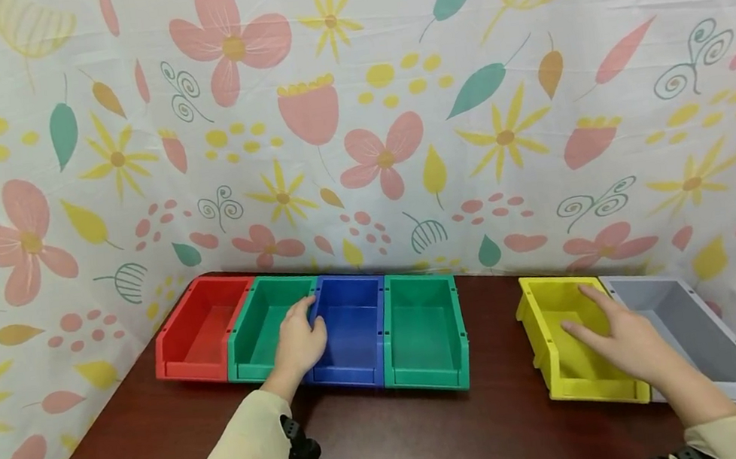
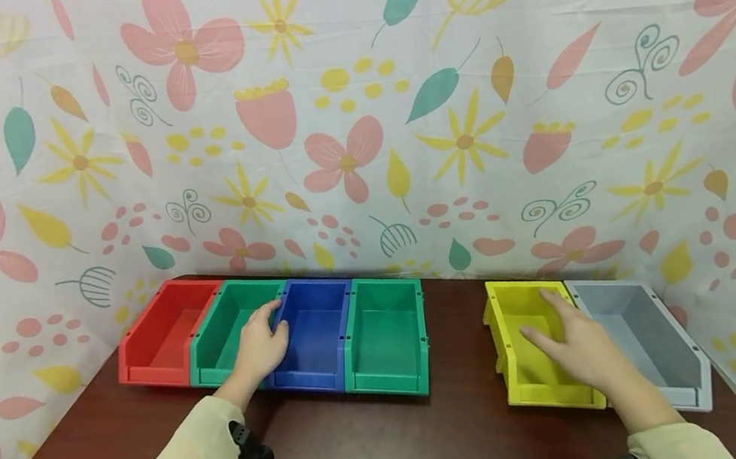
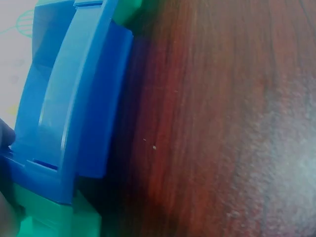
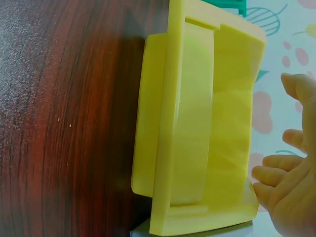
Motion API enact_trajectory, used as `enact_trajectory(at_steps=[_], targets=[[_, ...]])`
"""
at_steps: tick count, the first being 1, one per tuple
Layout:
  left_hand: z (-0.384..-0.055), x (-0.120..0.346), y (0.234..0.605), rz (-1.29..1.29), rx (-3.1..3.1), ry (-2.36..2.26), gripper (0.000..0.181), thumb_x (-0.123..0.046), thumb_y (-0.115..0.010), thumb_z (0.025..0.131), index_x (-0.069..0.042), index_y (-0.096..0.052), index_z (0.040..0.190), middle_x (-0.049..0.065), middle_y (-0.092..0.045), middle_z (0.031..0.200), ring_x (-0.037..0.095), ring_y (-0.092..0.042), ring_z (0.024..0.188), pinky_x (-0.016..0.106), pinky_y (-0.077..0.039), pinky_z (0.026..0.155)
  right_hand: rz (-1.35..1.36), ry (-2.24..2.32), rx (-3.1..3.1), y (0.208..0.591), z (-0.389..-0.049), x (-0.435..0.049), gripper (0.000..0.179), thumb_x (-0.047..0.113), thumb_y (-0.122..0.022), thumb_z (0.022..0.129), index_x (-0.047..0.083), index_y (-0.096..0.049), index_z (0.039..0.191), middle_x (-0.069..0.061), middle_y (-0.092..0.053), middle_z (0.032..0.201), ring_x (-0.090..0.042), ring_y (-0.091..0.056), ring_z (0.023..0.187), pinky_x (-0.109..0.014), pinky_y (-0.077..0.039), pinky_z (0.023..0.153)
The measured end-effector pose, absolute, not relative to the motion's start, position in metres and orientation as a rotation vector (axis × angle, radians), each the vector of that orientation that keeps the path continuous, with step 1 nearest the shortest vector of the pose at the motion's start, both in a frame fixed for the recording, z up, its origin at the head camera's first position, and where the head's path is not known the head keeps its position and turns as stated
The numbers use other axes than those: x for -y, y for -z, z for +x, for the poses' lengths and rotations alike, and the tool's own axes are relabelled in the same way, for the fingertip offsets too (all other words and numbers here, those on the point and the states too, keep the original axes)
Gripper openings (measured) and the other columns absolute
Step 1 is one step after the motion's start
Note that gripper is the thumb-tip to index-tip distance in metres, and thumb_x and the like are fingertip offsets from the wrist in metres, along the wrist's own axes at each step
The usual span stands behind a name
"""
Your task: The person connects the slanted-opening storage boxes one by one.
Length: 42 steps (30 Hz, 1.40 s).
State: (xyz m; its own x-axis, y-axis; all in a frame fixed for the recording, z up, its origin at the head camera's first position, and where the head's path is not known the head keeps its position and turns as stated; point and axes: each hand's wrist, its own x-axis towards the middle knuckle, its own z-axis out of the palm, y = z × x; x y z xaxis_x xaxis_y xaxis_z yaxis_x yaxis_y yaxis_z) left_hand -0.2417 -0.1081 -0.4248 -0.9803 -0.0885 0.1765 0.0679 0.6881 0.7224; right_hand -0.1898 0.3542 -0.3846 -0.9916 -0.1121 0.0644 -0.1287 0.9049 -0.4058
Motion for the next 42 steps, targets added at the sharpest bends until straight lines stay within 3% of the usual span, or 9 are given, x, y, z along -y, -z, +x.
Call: enact_trajectory(at_steps=[4,12,21,27,33,37,42], targets=[[-0.242,0.104,0.42,0.002,2.75,1.006,0.051,-0.025,-0.051,0.092,-0.004,-0.047,0.138,0.019,-0.037,0.148,0.037,-0.039,0.134,0.054,-0.04,0.102,0.18,-0.651,3.005,0.384,-0.19,-0.353,0.082,0.051,-0.05,0.093,0.0,-0.02,0.149,-0.04,-0.031,0.14,-0.063,-0.042,0.111,-0.068,-0.039,0.083],[-0.239,0.079,0.414,-0.171,2.626,0.747,0.049,-0.025,-0.058,0.089,-0.001,-0.054,0.131,0.021,-0.042,0.145,0.04,-0.034,0.137,0.056,-0.027,0.11,0.16,-0.681,2.988,0.383,-0.191,-0.344,0.08,0.053,-0.05,0.092,0.002,-0.023,0.149,-0.037,-0.035,0.141,-0.06,-0.039,0.116,-0.068,-0.037,0.086],[-0.233,0.035,0.428,-0.308,2.613,1.023,0.054,-0.034,-0.053,0.093,-0.005,-0.048,0.138,0.015,-0.038,0.149,0.034,-0.033,0.139,0.051,-0.03,0.111,0.15,-0.833,2.882,0.387,-0.188,-0.334,0.073,0.045,-0.05,0.095,0.002,-0.027,0.148,-0.034,-0.038,0.14,-0.054,-0.042,0.12,-0.065,-0.04,0.087],[-0.231,0.014,0.438,-0.316,2.63,1.273,0.062,-0.036,-0.054,0.092,-0.011,-0.037,0.146,0.01,-0.027,0.155,0.032,-0.032,0.14,0.053,-0.038,0.104,0.093,-0.916,2.799,0.397,-0.189,-0.337,0.072,0.041,-0.049,0.096,0.0,-0.023,0.149,-0.034,-0.033,0.144,-0.054,-0.035,0.127,-0.064,-0.034,0.095],[-0.228,0.012,0.445,-0.318,2.67,1.303,0.059,-0.017,-0.05,0.089,-0.013,-0.036,0.146,0.007,-0.022,0.157,0.031,-0.037,0.137,0.042,-0.045,0.087,-0.095,-1.033,2.874,0.418,-0.186,-0.339,0.075,0.041,-0.041,0.099,0.001,-0.005,0.151,-0.037,-0.019,0.148,-0.057,-0.024,0.13,-0.068,-0.027,0.097],[-0.23,0.013,0.445,-0.356,2.673,1.314,0.058,-0.014,-0.047,0.09,-0.011,-0.035,0.146,0.008,-0.021,0.157,0.027,-0.059,0.114,0.035,-0.041,0.072,-0.22,-1.108,2.854,0.425,-0.187,-0.337,0.07,0.036,-0.038,0.1,0.004,-0.003,0.152,-0.039,-0.021,0.146,-0.055,-0.03,0.128,-0.065,-0.033,0.095],[-0.233,0.014,0.445,-0.37,2.687,1.306,0.058,-0.016,-0.045,0.09,-0.012,-0.034,0.147,0.006,-0.02,0.158,0.022,-0.059,0.111,0.033,-0.041,0.069,-0.31,-1.162,2.791,0.428,-0.189,-0.334,0.061,0.028,-0.034,0.1,0.005,-0.01,0.152,-0.039,-0.028,0.143,-0.049,-0.039,0.123,-0.058,-0.039,0.09]])
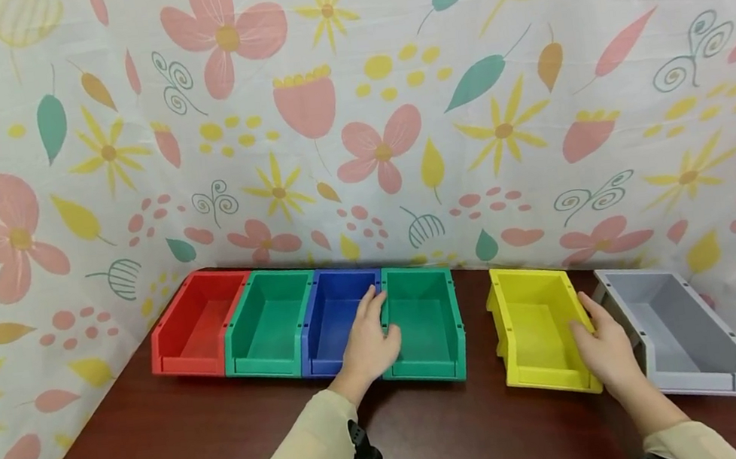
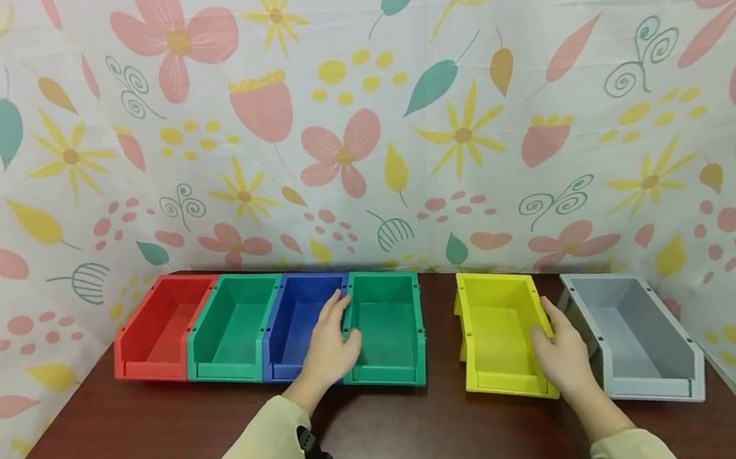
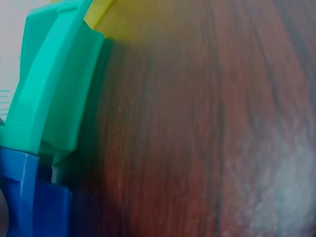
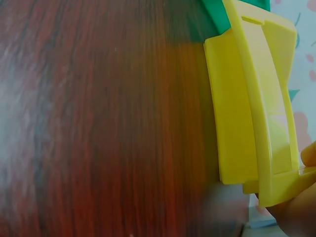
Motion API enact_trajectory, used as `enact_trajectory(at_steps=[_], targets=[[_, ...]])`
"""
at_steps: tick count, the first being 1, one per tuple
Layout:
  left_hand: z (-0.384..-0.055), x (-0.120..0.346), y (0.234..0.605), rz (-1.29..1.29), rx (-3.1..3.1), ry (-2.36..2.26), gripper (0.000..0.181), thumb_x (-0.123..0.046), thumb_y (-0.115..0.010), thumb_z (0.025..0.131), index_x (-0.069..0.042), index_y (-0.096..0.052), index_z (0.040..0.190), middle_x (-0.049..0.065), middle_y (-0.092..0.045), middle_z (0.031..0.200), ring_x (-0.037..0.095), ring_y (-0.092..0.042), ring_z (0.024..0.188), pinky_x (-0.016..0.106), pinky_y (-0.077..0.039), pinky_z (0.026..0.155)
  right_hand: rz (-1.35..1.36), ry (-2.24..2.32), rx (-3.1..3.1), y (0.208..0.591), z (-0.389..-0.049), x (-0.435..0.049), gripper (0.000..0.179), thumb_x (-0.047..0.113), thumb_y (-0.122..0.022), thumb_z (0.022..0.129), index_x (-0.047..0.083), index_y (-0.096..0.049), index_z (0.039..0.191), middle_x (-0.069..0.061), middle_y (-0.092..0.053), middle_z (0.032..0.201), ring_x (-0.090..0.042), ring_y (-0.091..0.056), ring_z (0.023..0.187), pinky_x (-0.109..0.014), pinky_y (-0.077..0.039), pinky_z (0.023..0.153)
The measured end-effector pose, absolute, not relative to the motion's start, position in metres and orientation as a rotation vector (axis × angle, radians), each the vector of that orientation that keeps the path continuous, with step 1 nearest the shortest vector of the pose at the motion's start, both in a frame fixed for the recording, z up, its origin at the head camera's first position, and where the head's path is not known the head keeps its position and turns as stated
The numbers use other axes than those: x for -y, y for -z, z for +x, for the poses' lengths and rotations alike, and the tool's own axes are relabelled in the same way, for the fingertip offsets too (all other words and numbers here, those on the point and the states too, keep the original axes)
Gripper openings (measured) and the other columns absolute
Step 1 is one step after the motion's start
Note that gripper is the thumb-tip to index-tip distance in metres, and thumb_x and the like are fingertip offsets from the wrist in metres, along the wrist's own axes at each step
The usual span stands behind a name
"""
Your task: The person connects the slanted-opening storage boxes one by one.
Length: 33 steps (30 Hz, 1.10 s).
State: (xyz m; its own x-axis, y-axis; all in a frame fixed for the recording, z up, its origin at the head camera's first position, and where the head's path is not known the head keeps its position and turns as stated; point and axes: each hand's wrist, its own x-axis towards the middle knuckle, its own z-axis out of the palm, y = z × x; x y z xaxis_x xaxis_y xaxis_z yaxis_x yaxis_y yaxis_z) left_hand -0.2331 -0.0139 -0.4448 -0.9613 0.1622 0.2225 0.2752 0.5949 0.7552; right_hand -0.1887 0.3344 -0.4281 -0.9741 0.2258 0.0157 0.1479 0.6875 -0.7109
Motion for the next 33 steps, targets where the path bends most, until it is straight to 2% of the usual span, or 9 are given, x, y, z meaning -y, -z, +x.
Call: enact_trajectory(at_steps=[3,5,10,13,15,18,20,28,33], targets=[[-0.234,0.014,0.444,-0.36,2.689,1.338,0.059,-0.015,-0.046,0.09,-0.015,-0.033,0.148,0.003,-0.019,0.158,0.015,-0.063,0.075,0.03,-0.043,0.058,-0.319,-1.197,2.758,0.428,-0.19,-0.331,0.059,0.027,-0.032,0.1,0.005,-0.013,0.152,-0.037,-0.027,0.145,-0.048,-0.038,0.125,-0.056,-0.04,0.091],[-0.235,0.014,0.443,-0.356,2.684,1.362,0.06,-0.015,-0.047,0.091,-0.016,-0.031,0.148,0.002,-0.019,0.158,0.01,-0.049,0.05,0.028,-0.04,0.049,-0.317,-1.214,2.742,0.427,-0.191,-0.329,0.059,0.028,-0.032,0.1,0.005,-0.014,0.152,-0.036,-0.028,0.146,-0.046,-0.039,0.126,-0.047,-0.044,0.089],[-0.234,0.014,0.44,-0.333,2.663,1.402,0.063,-0.014,-0.049,0.09,-0.017,-0.029,0.149,0.002,-0.021,0.157,0.012,-0.037,0.041,0.025,-0.038,0.046,-0.33,-1.29,2.695,0.424,-0.195,-0.325,0.059,0.028,-0.033,0.1,0.006,-0.015,0.152,-0.034,-0.03,0.145,-0.041,-0.044,0.122,-0.01,-0.042,0.067],[-0.233,0.013,0.44,-0.312,2.657,1.385,0.063,-0.014,-0.049,0.089,-0.017,-0.03,0.149,0.002,-0.022,0.157,0.015,-0.052,0.053,0.026,-0.038,0.047,-0.335,-1.339,2.669,0.421,-0.196,-0.32,0.058,0.027,-0.033,0.1,0.007,-0.015,0.152,-0.033,-0.031,0.145,-0.04,-0.045,0.121,-0.003,-0.037,0.062],[-0.232,0.012,0.441,-0.294,2.657,1.358,0.063,-0.015,-0.049,0.089,-0.017,-0.031,0.149,0.002,-0.023,0.157,0.018,-0.064,0.079,0.026,-0.04,0.053,-0.328,-1.367,2.66,0.419,-0.197,-0.317,0.058,0.027,-0.033,0.1,0.008,-0.015,0.152,-0.033,-0.031,0.146,-0.039,-0.045,0.122,-0.003,-0.037,0.062],[-0.231,0.011,0.443,-0.271,2.656,1.325,0.062,-0.016,-0.049,0.089,-0.017,-0.031,0.149,0.002,-0.024,0.157,0.019,-0.055,0.119,0.028,-0.041,0.062,-0.315,-1.397,2.658,0.415,-0.198,-0.314,0.058,0.028,-0.032,0.101,0.009,-0.014,0.152,-0.033,-0.032,0.145,-0.038,-0.047,0.12,-0.005,-0.04,0.063],[-0.232,0.011,0.443,-0.269,2.654,1.326,0.062,-0.016,-0.049,0.089,-0.017,-0.032,0.148,0.001,-0.025,0.156,0.021,-0.049,0.127,0.029,-0.041,0.065,-0.308,-1.403,2.658,0.412,-0.199,-0.312,0.058,0.029,-0.032,0.101,0.009,-0.014,0.152,-0.034,-0.035,0.143,-0.036,-0.05,0.115,-0.008,-0.043,0.063],[-0.233,0.012,0.445,-0.285,2.649,1.38,0.061,-0.015,-0.05,0.089,-0.016,-0.032,0.148,0.001,-0.024,0.157,0.02,-0.06,0.11,0.026,-0.038,0.054,-0.31,-1.453,2.638,0.403,-0.201,-0.306,0.059,0.033,-0.034,0.1,0.013,-0.016,0.152,-0.033,-0.042,0.138,0.002,-0.053,0.086,-0.013,-0.048,0.065],[-0.232,0.013,0.444,-0.293,2.654,1.366,0.06,-0.017,-0.049,0.09,-0.015,-0.033,0.148,0.002,-0.023,0.157,0.022,-0.05,0.126,0.031,-0.044,0.067,-0.316,-1.494,2.627,0.4,-0.203,-0.301,0.058,0.033,-0.035,0.1,0.014,-0.016,0.153,-0.031,-0.04,0.141,-0.006,-0.056,0.093,-0.011,-0.047,0.066]])
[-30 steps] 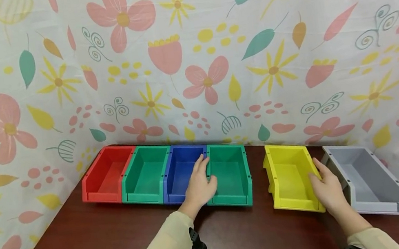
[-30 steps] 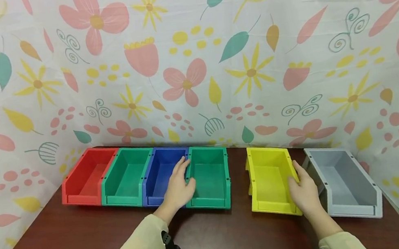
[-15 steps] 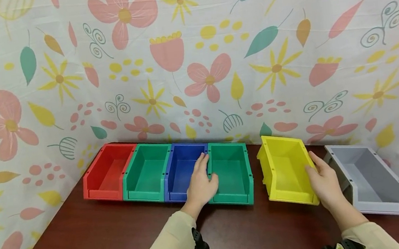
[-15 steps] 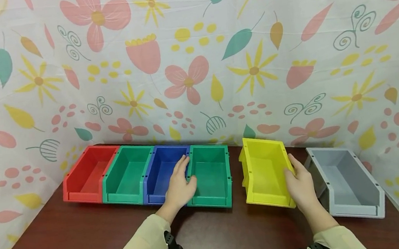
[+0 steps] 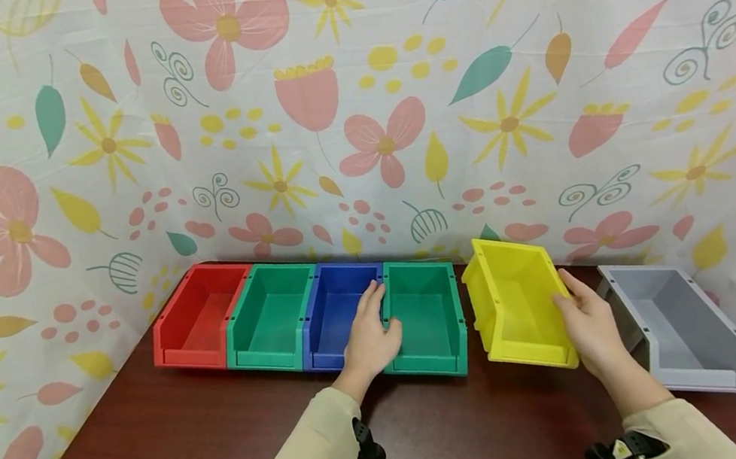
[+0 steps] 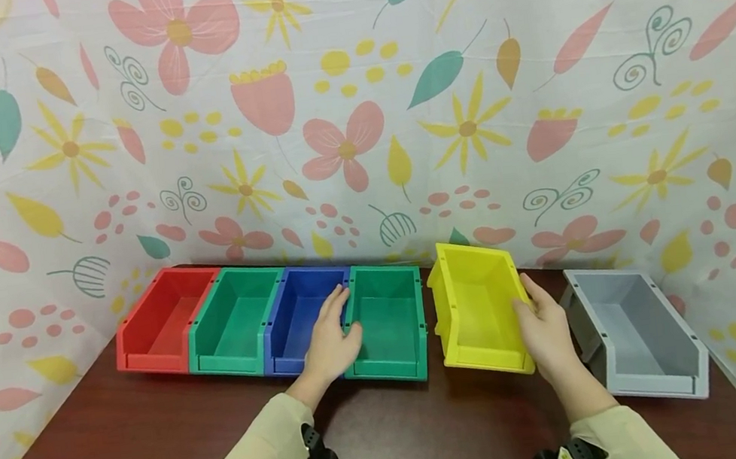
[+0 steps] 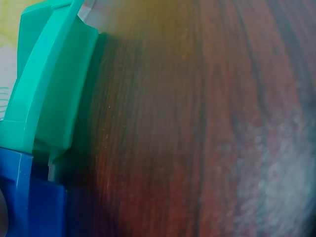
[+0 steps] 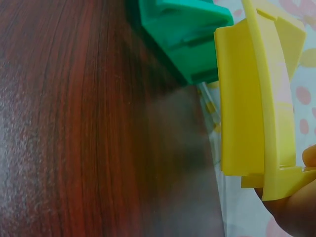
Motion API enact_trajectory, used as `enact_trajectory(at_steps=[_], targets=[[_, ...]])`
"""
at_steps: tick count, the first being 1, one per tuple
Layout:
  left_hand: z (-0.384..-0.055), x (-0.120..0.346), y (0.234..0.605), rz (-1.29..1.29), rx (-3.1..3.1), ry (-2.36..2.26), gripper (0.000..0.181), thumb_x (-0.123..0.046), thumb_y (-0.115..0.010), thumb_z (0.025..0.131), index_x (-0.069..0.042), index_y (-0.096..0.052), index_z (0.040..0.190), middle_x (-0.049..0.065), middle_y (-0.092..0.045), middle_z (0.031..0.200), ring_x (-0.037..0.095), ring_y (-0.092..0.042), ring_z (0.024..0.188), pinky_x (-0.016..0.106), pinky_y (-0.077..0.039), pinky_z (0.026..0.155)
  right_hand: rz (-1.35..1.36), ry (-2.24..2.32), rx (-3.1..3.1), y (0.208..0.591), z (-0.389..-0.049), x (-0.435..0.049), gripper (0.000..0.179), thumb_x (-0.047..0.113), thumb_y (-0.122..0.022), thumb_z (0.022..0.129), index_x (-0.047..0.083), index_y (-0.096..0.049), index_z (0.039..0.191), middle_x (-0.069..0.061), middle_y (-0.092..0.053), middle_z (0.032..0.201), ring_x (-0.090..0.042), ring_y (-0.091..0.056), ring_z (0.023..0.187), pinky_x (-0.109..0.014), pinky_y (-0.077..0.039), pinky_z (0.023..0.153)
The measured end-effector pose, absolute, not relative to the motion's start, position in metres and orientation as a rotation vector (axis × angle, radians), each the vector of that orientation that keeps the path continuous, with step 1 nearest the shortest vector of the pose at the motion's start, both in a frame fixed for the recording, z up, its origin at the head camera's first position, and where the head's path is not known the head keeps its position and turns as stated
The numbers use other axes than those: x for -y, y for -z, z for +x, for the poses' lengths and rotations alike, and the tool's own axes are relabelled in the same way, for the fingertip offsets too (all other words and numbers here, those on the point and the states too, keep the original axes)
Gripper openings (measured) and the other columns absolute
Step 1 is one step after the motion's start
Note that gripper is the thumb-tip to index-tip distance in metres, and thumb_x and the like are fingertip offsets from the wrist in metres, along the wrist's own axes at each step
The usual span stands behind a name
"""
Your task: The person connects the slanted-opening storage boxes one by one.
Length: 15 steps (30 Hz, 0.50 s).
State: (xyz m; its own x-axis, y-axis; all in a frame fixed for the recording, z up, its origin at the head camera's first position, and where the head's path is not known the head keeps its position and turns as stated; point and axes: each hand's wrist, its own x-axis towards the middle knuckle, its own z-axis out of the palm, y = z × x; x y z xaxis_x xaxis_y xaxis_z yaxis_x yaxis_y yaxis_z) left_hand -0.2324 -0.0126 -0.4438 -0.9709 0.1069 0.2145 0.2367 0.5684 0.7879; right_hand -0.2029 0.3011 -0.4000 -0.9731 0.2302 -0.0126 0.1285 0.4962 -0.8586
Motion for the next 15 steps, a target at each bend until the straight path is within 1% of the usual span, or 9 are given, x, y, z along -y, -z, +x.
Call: enact_trajectory(at_steps=[2,3,4,7,10,15], targets=[[-0.2325,0.0127,0.4437,-0.29,2.661,1.355,0.06,-0.018,-0.048,0.09,-0.015,-0.032,0.148,0.001,-0.023,0.157,0.023,-0.044,0.132,0.035,-0.045,0.076,-0.322,-1.508,2.621,0.3993,-0.2044,-0.2989,0.058,0.032,-0.035,0.1,0.014,-0.016,0.152,-0.031,-0.04,0.141,-0.009,-0.056,0.095,-0.011,-0.047,0.066],[-0.2326,0.0126,0.4437,-0.288,2.665,1.35,0.06,-0.018,-0.048,0.09,-0.015,-0.032,0.148,0.001,-0.022,0.157,0.024,-0.039,0.136,0.036,-0.044,0.08,-0.325,-1.512,2.619,0.399,-0.2051,-0.2979,0.058,0.032,-0.035,0.1,0.014,-0.017,0.152,-0.03,-0.04,0.141,-0.009,-0.056,0.095,-0.011,-0.047,0.065],[-0.2327,0.0125,0.4437,-0.289,2.669,1.348,0.06,-0.019,-0.047,0.09,-0.016,-0.032,0.148,0.001,-0.022,0.157,0.024,-0.037,0.137,0.037,-0.043,0.082,-0.324,-1.512,2.618,0.3987,-0.2058,-0.2972,0.058,0.031,-0.035,0.1,0.015,-0.017,0.152,-0.03,-0.04,0.141,-0.007,-0.056,0.094,-0.011,-0.047,0.065],[-0.2333,0.0123,0.4439,-0.288,2.679,1.342,0.06,-0.019,-0.047,0.091,-0.016,-0.031,0.149,0.0,-0.021,0.158,0.024,-0.036,0.138,0.038,-0.043,0.083,-0.317,-1.522,2.615,0.3979,-0.2072,-0.2954,0.058,0.031,-0.035,0.1,0.015,-0.016,0.152,-0.031,-0.041,0.141,0.0,-0.054,0.088,-0.012,-0.048,0.065],[-0.2335,0.0122,0.4442,-0.29,2.681,1.339,0.06,-0.018,-0.047,0.091,-0.016,-0.031,0.149,0.0,-0.021,0.158,0.024,-0.038,0.137,0.036,-0.043,0.08,-0.294,-1.525,2.618,0.3973,-0.208,-0.294,0.058,0.031,-0.035,0.101,0.014,-0.016,0.153,-0.031,-0.042,0.139,0.004,-0.053,0.084,-0.013,-0.049,0.066],[-0.2332,0.0126,0.4444,-0.29,2.685,1.347,0.06,-0.019,-0.046,0.091,-0.017,-0.031,0.149,0.0,-0.021,0.158,0.024,-0.039,0.136,0.035,-0.042,0.076,-0.265,-1.517,2.624,0.3965,-0.2101,-0.2926,0.058,0.031,-0.034,0.101,0.012,-0.016,0.152,-0.032,-0.045,0.135,0.002,-0.055,0.083,-0.016,-0.05,0.066]])
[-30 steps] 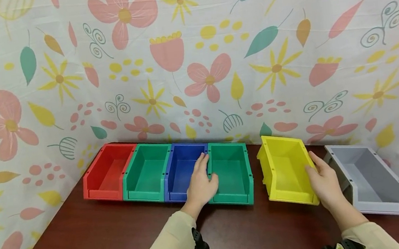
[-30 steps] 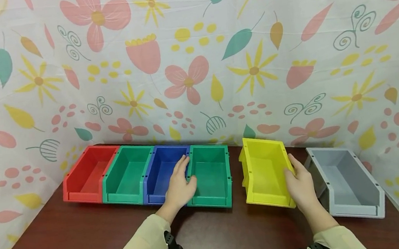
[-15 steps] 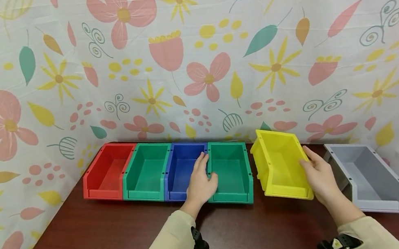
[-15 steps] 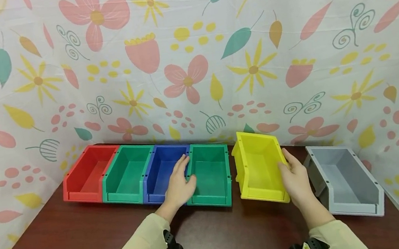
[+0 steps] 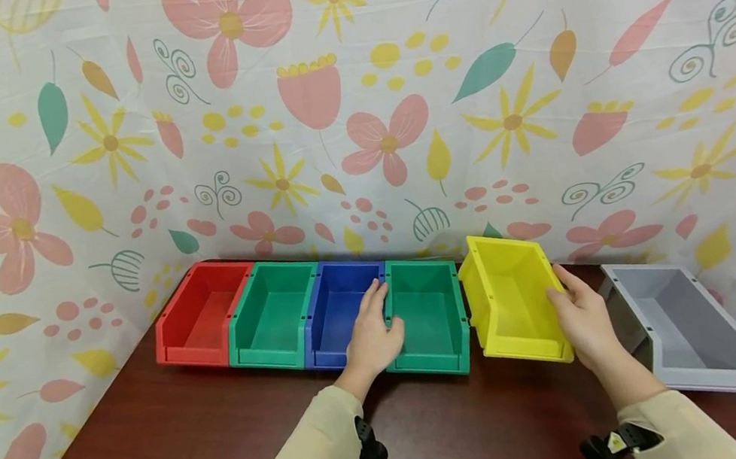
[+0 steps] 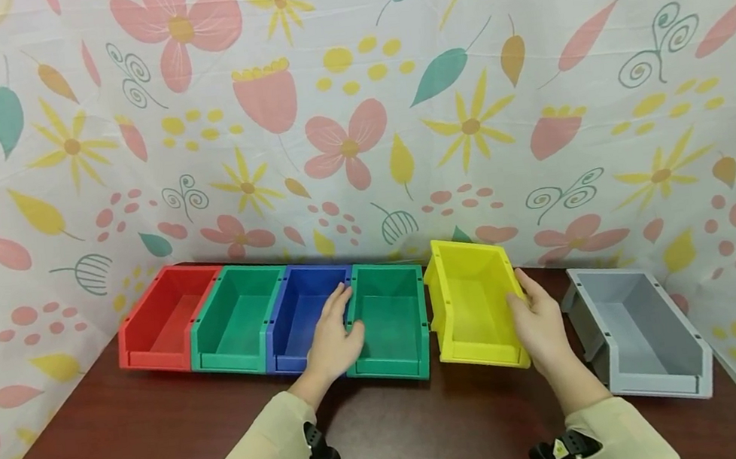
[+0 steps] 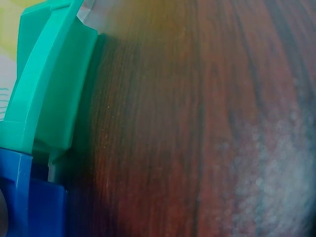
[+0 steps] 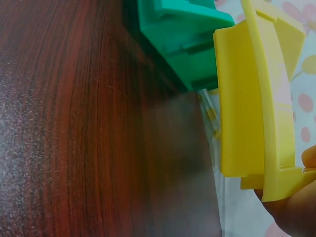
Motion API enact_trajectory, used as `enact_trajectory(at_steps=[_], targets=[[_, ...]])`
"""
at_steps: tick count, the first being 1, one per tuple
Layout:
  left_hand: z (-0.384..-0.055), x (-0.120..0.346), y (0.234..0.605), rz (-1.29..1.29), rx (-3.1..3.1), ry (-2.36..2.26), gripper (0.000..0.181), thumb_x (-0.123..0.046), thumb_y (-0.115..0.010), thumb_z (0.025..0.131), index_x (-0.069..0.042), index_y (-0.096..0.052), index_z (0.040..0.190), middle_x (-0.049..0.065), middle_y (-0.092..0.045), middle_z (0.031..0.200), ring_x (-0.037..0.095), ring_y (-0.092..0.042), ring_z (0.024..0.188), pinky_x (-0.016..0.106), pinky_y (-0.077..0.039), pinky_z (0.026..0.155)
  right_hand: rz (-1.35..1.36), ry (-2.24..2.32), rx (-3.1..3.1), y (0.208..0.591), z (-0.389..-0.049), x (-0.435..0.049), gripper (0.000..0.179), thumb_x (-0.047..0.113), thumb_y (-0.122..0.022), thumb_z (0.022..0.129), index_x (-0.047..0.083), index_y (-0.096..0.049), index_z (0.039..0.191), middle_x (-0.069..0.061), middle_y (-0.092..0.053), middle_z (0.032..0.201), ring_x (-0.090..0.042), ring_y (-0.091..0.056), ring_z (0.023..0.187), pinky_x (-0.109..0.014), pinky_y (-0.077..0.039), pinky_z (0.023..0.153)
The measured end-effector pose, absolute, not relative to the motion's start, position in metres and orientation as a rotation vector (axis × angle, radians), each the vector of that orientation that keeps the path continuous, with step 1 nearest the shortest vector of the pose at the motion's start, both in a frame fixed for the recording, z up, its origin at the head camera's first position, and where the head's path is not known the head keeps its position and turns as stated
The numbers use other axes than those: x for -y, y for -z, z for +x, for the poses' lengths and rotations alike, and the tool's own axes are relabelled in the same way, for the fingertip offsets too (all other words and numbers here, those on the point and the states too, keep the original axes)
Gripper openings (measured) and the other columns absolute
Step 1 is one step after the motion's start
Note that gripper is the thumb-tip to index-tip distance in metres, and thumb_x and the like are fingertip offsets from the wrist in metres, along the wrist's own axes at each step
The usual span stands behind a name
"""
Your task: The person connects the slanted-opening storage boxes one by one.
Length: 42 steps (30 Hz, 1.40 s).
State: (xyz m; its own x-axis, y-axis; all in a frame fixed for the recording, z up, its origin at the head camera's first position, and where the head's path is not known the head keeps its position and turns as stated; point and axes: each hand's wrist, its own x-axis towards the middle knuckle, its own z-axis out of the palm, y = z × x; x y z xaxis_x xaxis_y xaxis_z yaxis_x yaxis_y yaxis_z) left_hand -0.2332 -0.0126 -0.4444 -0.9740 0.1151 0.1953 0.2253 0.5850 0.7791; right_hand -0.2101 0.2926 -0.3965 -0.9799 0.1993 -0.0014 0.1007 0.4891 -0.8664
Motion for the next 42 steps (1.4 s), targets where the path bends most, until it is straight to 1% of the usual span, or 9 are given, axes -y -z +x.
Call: enact_trajectory(at_steps=[4,8,11,19,25,32,36,39,42], targets=[[-0.233,0.013,0.446,-0.291,2.695,1.36,0.059,-0.019,-0.046,0.092,-0.018,-0.03,0.149,-0.001,-0.019,0.158,0.022,-0.047,0.13,0.032,-0.043,0.07,-0.274,-1.513,2.635,0.396,-0.211,-0.292,0.058,0.031,-0.034,0.101,0.012,-0.015,0.152,-0.032,-0.045,0.134,-0.002,-0.057,0.084,-0.018,-0.051,0.066],[-0.233,0.013,0.445,-0.293,2.7,1.373,0.059,-0.019,-0.045,0.092,-0.018,-0.029,0.149,-0.002,-0.018,0.159,0.018,-0.065,0.095,0.028,-0.039,0.052,-0.284,-1.505,2.637,0.396,-0.212,-0.291,0.058,0.03,-0.034,0.101,0.012,-0.016,0.152,-0.032,-0.046,0.133,-0.003,-0.057,0.083,-0.018,-0.051,0.065],[-0.233,0.013,0.445,-0.293,2.696,1.372,0.059,-0.018,-0.045,0.092,-0.018,-0.03,0.149,-0.003,-0.018,0.159,0.014,-0.065,0.082,0.027,-0.035,0.046,-0.302,-1.492,2.634,0.396,-0.213,-0.289,0.057,0.03,-0.034,0.101,0.012,-0.017,0.152,-0.031,-0.048,0.13,-0.007,-0.058,0.084,-0.018,-0.051,0.064],[-0.235,0.013,0.443,-0.293,2.69,1.377,0.059,-0.018,-0.046,0.092,-0.019,-0.03,0.149,-0.003,-0.018,0.159,0.016,-0.063,0.103,0.028,-0.037,0.05,-0.335,-1.517,2.622,0.39,-0.211,-0.283,0.057,0.029,-0.034,0.101,0.013,-0.015,0.153,-0.031,-0.045,0.135,-0.021,-0.06,0.095,-0.022,-0.053,0.067],[-0.234,0.013,0.444,-0.295,2.693,1.377,0.06,-0.019,-0.045,0.092,-0.019,-0.03,0.149,-0.002,-0.018,0.158,0.018,-0.06,0.111,0.028,-0.037,0.052,-0.24,-1.435,2.665,0.382,-0.208,-0.279,0.057,0.028,-0.031,0.101,0.011,-0.013,0.152,-0.03,-0.031,0.148,-0.036,-0.053,0.111,-0.016,-0.049,0.066],[-0.233,0.015,0.443,-0.293,2.695,1.375,0.06,-0.019,-0.045,0.091,-0.019,-0.03,0.149,-0.001,-0.019,0.158,0.019,-0.057,0.117,0.028,-0.038,0.055,-0.225,-1.215,2.758,0.379,-0.209,-0.274,0.055,0.026,-0.029,0.101,0.01,-0.016,0.152,-0.028,-0.03,0.149,-0.04,-0.052,0.11,-0.036,-0.048,0.075],[-0.234,0.015,0.442,-0.296,2.697,1.374,0.06,-0.019,-0.045,0.091,-0.019,-0.03,0.149,-0.001,-0.019,0.158,0.016,-0.063,0.106,0.027,-0.039,0.055,-0.199,-1.14,2.799,0.378,-0.209,-0.276,0.056,0.025,-0.029,0.1,0.007,-0.017,0.152,-0.032,-0.033,0.145,-0.042,-0.054,0.106,-0.043,-0.048,0.077],[-0.235,0.015,0.442,-0.298,2.694,1.387,0.06,-0.019,-0.046,0.091,-0.019,-0.031,0.149,-0.002,-0.019,0.158,0.014,-0.066,0.089,0.027,-0.038,0.051,-0.177,-1.089,2.86,0.375,-0.21,-0.278,0.06,0.032,-0.032,0.1,0.005,-0.014,0.152,-0.034,-0.032,0.144,-0.045,-0.05,0.112,-0.052,-0.046,0.084],[-0.235,0.015,0.443,-0.303,2.692,1.407,0.059,-0.018,-0.046,0.091,-0.018,-0.031,0.149,-0.002,-0.019,0.158,0.014,-0.061,0.063,0.027,-0.037,0.047,-0.166,-1.032,2.92,0.37,-0.209,-0.278,0.069,0.043,-0.033,0.099,0.003,-0.01,0.152,-0.034,-0.028,0.146,-0.049,-0.042,0.12,-0.06,-0.04,0.092]])
